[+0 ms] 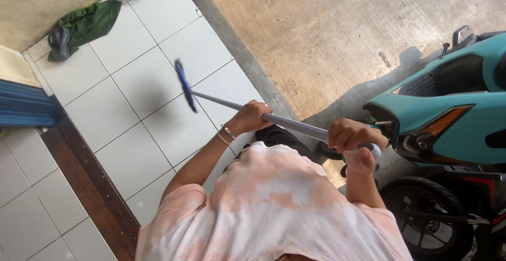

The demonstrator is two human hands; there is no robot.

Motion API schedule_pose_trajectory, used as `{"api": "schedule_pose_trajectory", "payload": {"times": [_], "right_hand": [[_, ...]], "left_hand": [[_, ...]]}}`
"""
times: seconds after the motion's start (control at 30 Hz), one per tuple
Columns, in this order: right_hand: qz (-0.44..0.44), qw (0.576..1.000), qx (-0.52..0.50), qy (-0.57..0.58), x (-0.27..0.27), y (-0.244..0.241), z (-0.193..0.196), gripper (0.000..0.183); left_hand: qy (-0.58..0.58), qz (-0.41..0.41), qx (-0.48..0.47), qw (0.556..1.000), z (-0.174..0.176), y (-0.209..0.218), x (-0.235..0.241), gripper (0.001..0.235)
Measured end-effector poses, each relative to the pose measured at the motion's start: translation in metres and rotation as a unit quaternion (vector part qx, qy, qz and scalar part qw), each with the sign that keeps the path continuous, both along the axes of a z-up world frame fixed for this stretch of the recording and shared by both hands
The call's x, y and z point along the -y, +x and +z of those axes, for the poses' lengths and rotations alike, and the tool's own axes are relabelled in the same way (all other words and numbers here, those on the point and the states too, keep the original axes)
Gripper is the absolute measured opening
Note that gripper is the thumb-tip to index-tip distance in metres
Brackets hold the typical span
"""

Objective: The person sweeps the tiled floor using a broom, pushing debris across the tiles while navigating around parked motorbikes and laundry bags.

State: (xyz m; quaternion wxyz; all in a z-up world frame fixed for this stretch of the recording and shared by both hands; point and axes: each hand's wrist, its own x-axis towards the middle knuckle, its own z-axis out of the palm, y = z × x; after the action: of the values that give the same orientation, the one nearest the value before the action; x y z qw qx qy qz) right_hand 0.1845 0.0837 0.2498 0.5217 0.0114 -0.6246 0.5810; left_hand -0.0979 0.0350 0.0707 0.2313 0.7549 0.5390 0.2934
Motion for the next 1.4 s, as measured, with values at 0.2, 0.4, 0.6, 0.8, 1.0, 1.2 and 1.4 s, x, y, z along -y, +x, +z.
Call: {"api": "schedule_pose_trajectory", "payload": {"times": [0.2,0.4,0.6,0.8,1.0,1.2,1.4], "right_hand": [[0.069,0.976,0.028,-0.204,0.006,-0.051,-0.078,0.035],[0.176,0.958,0.187,-0.131,0.022,-0.084,-0.081,0.034],[0.136,0.968,0.193,-0.078,-0.009,-0.063,-0.04,0.038],[0.033,0.992,0.118,0.017,-0.014,-0.042,-0.007,0.039],[-0.007,0.983,0.15,0.107,-0.014,-0.046,0.001,0.029],[0.053,0.949,0.197,0.239,-0.017,-0.058,0.019,0.028],[-0.042,0.976,0.047,0.211,-0.032,-0.022,0.037,0.041]], "left_hand": [[-0.109,0.177,0.021,0.978,-0.035,-0.061,0.066,0.017],[-0.241,0.189,-0.026,0.952,-0.108,-0.064,0.109,0.02],[-0.183,0.104,0.078,0.974,-0.133,-0.028,0.061,0.022],[-0.179,0.005,0.076,0.981,-0.116,0.018,-0.014,0.021],[-0.155,-0.011,0.02,0.988,-0.099,0.037,-0.096,0.022],[-0.058,0.066,0.031,0.996,-0.077,0.047,-0.105,0.021],[-0.03,-0.003,-0.016,0.999,-0.043,0.078,-0.085,0.019]]}}
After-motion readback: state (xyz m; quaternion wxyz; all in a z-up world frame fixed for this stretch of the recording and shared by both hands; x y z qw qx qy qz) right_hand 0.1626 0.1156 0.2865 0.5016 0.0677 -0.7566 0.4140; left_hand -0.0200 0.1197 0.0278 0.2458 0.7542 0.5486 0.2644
